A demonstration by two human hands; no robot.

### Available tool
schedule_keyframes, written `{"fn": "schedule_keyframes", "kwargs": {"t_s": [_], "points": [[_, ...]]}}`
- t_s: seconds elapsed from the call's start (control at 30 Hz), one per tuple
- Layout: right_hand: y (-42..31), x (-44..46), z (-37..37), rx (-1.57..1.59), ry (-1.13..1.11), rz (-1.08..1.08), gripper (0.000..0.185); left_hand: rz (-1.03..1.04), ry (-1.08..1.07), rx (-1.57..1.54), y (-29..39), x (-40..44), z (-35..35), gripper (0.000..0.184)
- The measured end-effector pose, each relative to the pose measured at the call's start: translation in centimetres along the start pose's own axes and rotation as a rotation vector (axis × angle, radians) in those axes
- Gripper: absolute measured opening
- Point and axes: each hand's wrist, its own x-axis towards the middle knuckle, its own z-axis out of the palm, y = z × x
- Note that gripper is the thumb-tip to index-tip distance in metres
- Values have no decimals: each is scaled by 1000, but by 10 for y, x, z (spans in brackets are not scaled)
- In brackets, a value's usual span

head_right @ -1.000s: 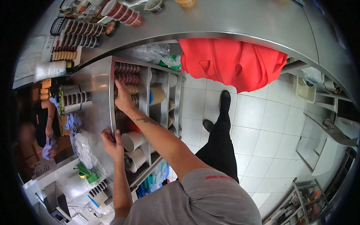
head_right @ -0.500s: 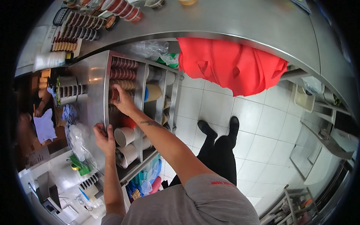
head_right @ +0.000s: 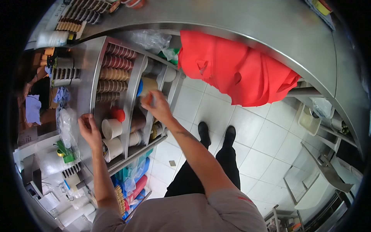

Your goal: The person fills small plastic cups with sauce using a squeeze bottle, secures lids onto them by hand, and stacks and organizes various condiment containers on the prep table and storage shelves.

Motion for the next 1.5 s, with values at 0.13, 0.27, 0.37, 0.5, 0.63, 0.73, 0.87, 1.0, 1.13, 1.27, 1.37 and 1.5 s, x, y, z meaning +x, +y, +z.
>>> {"fn": "schedule_keyframes", "kwargs": {"t_s": [0.13, 0.27, 0.37, 0.5, 0.63, 0.73, 0.87, 1.0, 1.13, 1.27, 1.37, 1.5], "points": [[33, -55, -89, -45, -163, 334, 56, 69, -108, -110, 37, -12, 88, 27], [55, -91, -151, 80, -69, 332, 55, -123, 155, -503, 30, 47, 166, 40], [59, -100, -175, 129, -26, 401, 53, -277, 245, -849, 42, 71, 188, 27], [27, -103, -184, 142, -38, 470, 47, -374, 388, -877, 34, 102, 211, 17], [14, -105, -196, 97, -120, 401, 44, -476, 489, -1007, 16, 120, 223, 12], [1, -101, -204, -69, -136, 361, 48, -477, 500, -1101, 7, 124, 225, 13], [-36, -97, -200, -180, -99, 425, 55, -510, 529, -1224, 29, 115, 211, 13], [-36, -99, -197, -317, -168, 399, 64, -430, 471, -1002, 8, 109, 215, 25], [-39, -100, -196, -330, -215, 420, 63, -205, 502, -367, -12, 102, 224, 29], [-32, -101, -192, -319, -198, 397, 63, -252, 374, -302, -47, 101, 245, 30], [-36, -99, -188, -284, -219, 438, 63, -239, 339, -320, -26, 97, 231, 30], [-46, -99, -181, -236, -210, 446, 62, -32, 447, -229, 14, 89, 206, 28]]}}
